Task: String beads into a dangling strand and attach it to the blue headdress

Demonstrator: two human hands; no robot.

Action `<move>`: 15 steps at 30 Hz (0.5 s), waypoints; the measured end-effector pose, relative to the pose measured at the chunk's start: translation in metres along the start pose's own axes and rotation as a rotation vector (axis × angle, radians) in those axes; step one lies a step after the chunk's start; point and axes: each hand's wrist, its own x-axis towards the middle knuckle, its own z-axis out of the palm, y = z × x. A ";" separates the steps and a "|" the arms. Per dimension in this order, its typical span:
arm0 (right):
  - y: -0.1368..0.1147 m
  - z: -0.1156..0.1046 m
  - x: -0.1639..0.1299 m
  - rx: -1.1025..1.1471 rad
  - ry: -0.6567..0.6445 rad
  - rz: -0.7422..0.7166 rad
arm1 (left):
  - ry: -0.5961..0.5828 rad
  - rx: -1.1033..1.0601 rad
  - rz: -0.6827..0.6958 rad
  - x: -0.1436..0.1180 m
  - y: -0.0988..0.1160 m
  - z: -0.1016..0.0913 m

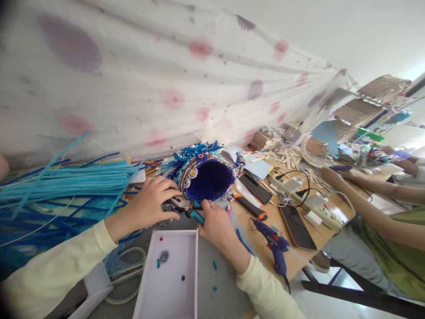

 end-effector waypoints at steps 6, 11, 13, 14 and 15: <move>0.000 -0.006 0.006 -0.007 -0.064 0.011 | -0.055 0.132 0.074 0.015 0.020 0.005; 0.002 -0.011 0.009 0.014 -0.092 0.006 | -0.021 0.156 0.010 0.016 0.026 0.008; 0.002 -0.012 0.009 0.021 -0.096 0.006 | 0.002 0.168 -0.009 0.015 0.027 0.009; 0.002 -0.012 0.010 0.024 -0.096 0.006 | 0.017 0.175 -0.011 0.014 0.027 0.008; 0.003 -0.012 0.010 0.027 -0.097 0.004 | 0.034 0.180 -0.008 0.013 0.026 0.006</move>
